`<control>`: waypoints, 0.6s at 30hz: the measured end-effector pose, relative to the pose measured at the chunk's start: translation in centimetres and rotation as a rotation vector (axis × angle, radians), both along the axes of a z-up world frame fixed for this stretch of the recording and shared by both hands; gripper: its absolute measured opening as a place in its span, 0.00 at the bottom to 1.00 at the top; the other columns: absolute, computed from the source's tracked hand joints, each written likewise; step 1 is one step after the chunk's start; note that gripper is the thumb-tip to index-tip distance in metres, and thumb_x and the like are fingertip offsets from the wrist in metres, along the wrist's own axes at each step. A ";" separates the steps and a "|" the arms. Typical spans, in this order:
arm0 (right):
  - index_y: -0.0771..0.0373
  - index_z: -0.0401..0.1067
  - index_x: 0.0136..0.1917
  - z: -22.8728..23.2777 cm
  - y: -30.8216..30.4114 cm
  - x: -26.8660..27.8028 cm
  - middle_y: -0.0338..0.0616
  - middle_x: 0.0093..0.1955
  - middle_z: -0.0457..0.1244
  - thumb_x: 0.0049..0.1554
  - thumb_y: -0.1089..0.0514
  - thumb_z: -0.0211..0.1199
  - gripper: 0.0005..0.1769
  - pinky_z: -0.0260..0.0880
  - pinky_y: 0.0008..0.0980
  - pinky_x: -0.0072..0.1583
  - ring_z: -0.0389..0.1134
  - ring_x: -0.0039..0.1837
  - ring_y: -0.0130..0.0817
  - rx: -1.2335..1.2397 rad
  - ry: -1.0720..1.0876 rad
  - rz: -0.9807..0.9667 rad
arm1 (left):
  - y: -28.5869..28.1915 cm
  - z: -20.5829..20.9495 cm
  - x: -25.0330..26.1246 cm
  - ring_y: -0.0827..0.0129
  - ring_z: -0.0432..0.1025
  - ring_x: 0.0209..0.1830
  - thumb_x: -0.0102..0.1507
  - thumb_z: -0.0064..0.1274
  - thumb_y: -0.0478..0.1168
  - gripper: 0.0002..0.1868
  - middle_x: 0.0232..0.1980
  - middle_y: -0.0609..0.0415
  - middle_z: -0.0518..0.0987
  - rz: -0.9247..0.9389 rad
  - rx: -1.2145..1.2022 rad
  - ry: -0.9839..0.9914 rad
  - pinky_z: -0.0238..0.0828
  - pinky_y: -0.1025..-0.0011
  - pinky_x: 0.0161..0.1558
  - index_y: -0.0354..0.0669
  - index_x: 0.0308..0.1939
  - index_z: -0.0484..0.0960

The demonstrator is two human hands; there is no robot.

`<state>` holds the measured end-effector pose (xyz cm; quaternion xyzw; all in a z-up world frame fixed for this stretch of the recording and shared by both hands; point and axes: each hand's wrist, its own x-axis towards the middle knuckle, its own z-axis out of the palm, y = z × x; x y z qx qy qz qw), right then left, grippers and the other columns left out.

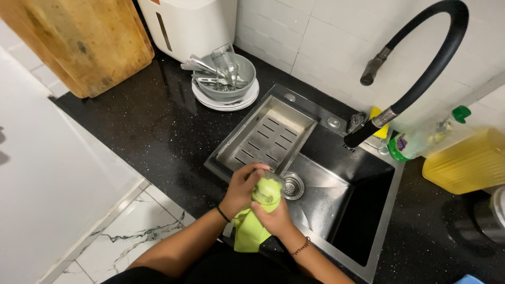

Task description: Wiping drinking glasses with a cloth and cleaning the kitchen countertop and faucet.

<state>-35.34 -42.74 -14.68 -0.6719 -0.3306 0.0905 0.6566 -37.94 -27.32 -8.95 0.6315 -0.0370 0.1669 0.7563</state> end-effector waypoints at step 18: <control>0.66 0.72 0.59 1.2 -2.0 3.1 0.40 0.52 0.69 0.55 0.56 0.72 0.22 0.73 0.31 0.57 0.71 0.54 0.28 -0.051 0.232 0.397 | 4.2 1.1 -0.6 0.66 0.71 0.63 0.61 0.65 0.42 0.13 0.63 0.48 0.79 -0.032 0.479 -0.292 0.65 0.65 0.64 0.35 0.36 0.80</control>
